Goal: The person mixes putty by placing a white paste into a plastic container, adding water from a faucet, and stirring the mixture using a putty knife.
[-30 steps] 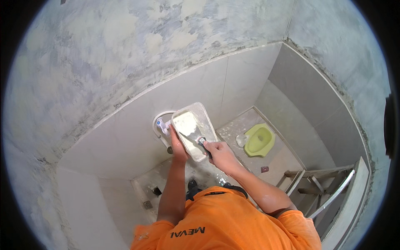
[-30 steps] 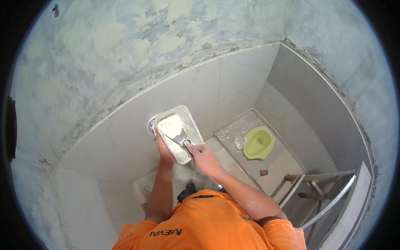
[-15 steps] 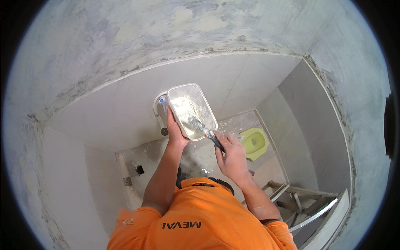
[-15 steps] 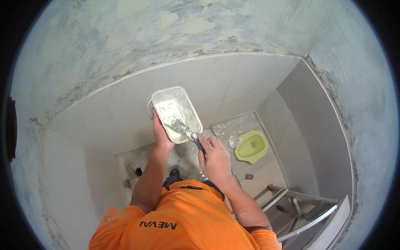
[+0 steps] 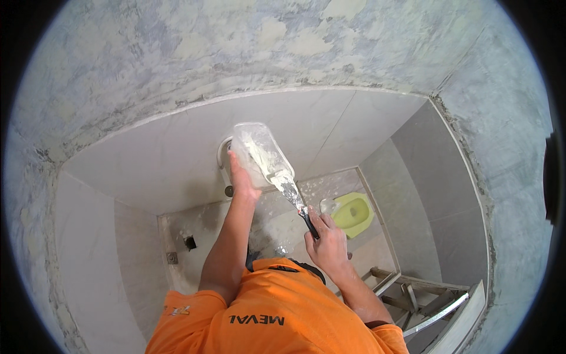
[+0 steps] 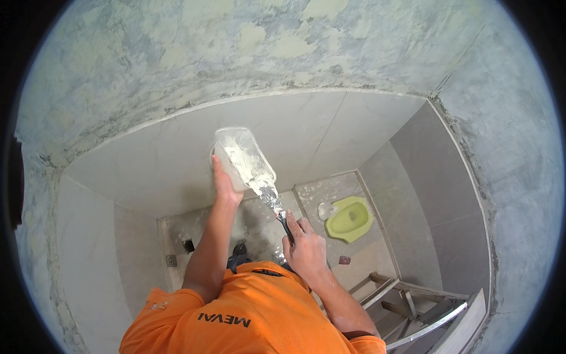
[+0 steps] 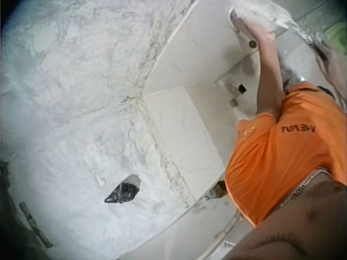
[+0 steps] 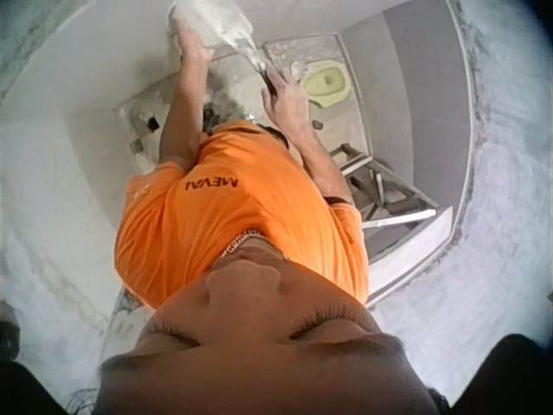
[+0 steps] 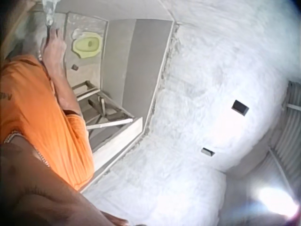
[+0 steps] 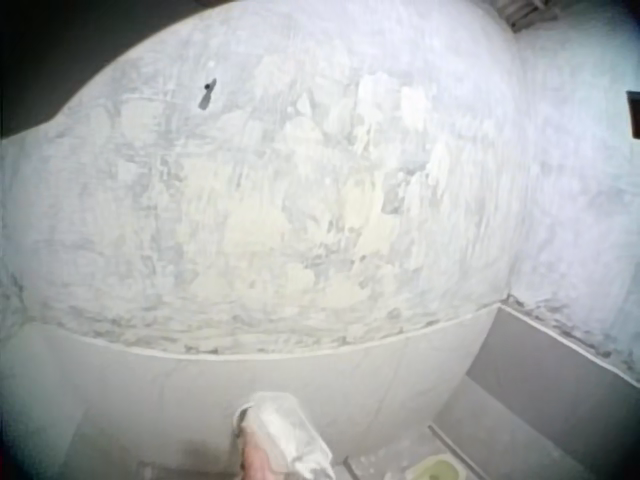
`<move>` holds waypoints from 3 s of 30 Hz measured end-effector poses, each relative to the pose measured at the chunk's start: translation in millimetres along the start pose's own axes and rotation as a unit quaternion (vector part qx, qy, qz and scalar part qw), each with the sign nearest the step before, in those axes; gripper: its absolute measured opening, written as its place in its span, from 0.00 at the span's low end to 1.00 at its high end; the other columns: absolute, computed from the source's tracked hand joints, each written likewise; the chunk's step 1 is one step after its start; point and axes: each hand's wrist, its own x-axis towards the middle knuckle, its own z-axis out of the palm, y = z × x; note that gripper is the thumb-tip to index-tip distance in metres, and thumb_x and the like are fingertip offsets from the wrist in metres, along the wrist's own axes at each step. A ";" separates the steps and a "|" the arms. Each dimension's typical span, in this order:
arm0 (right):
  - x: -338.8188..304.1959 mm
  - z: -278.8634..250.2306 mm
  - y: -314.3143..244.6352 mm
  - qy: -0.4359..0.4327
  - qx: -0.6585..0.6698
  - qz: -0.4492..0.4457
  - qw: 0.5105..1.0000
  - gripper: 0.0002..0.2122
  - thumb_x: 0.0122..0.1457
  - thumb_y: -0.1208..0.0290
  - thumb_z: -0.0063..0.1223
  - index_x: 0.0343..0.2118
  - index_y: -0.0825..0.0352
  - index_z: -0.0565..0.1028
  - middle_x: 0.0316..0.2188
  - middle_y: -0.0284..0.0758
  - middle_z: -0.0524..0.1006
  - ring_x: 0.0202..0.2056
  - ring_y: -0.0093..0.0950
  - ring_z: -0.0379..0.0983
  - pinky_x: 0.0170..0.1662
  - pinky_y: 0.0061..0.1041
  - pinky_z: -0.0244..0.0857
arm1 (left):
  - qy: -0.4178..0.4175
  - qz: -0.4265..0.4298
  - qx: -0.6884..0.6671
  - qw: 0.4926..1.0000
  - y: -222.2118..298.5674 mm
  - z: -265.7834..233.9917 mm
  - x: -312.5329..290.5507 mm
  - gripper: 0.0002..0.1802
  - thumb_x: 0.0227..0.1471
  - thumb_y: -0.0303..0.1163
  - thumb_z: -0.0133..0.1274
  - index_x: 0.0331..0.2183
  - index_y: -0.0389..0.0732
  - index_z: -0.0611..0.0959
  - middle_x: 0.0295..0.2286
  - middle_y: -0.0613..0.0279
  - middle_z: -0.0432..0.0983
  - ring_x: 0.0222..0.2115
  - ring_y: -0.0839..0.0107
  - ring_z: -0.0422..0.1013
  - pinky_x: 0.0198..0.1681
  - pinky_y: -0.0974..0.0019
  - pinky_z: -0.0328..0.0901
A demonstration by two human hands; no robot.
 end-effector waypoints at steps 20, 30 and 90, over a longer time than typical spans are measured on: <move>44.5 31.8 13.3 -0.022 0.636 0.248 0.731 0.16 0.69 0.57 0.48 0.31 0.66 0.74 0.15 0.29 0.70 0.13 0.17 0.60 0.16 0.17 0.51 | -0.113 -0.091 -0.194 0.970 -42.6 19.1 -39.1 0.31 0.66 0.57 0.36 0.58 0.46 0.71 0.54 0.61 0.71 0.56 0.58 0.67 0.61 0.50 0.61; 24.7 23.9 25.3 -0.037 0.644 0.260 0.719 0.18 0.68 0.57 0.49 0.27 0.66 0.73 0.11 0.28 0.65 0.10 0.16 0.54 0.13 0.16 0.46 | -0.111 -0.049 -0.057 0.991 -28.7 49.4 -17.5 0.40 0.61 0.66 0.40 0.62 0.45 0.66 0.56 0.59 0.68 0.56 0.58 0.67 0.59 0.51 0.64; 10.1 -38.7 6.5 0.115 0.141 -0.003 0.983 0.14 0.58 0.71 0.60 0.45 0.73 0.78 0.36 0.48 0.81 0.34 0.46 0.79 0.39 0.34 0.72 | -0.277 -0.073 0.074 0.955 -13.8 23.7 -46.7 0.35 0.69 0.56 0.23 0.69 0.50 0.51 0.66 0.56 0.52 0.63 0.55 0.58 0.65 0.50 0.56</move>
